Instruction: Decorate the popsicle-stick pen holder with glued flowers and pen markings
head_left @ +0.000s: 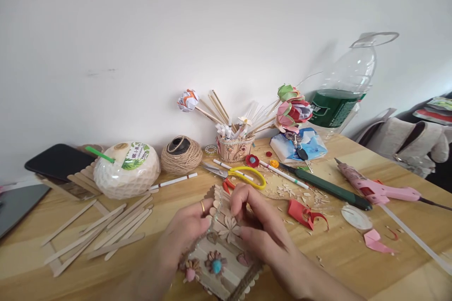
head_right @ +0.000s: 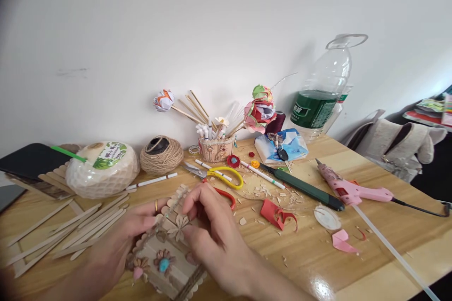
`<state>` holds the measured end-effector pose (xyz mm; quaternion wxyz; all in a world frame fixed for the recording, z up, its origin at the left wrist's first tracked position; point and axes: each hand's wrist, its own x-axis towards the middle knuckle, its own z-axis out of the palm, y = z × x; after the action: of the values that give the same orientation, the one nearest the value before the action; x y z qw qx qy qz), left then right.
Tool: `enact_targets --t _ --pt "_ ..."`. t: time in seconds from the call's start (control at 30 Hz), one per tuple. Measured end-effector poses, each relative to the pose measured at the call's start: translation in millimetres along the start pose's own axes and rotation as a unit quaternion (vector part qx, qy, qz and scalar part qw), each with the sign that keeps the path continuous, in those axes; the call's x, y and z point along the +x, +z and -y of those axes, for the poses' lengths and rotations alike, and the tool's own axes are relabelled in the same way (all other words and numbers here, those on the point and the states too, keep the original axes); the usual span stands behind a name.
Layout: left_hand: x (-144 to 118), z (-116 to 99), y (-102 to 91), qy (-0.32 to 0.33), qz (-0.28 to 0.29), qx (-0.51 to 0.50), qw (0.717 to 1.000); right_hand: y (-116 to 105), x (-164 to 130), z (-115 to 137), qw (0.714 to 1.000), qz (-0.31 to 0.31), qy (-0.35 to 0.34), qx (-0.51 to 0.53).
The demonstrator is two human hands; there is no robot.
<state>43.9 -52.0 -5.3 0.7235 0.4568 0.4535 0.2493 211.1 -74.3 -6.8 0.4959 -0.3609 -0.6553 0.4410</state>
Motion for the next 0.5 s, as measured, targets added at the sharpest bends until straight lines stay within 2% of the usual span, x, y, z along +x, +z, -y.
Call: enact_targets --t 0.27,0.4,0.5 --pt "-2 6 -2.8 0.033 0.033 0.006 0.999 6 0 0 0.999 -0.007 -0.013 -0.035" --pt "-5 8 -3.2 0.012 -0.023 0.006 1.0 6 -1 0 0.999 -0.016 -0.021 -0.042" --pt "-11 3 3.9 0.022 -0.048 0.007 0.999 5 0 0 0.998 -0.024 -0.025 -0.046"
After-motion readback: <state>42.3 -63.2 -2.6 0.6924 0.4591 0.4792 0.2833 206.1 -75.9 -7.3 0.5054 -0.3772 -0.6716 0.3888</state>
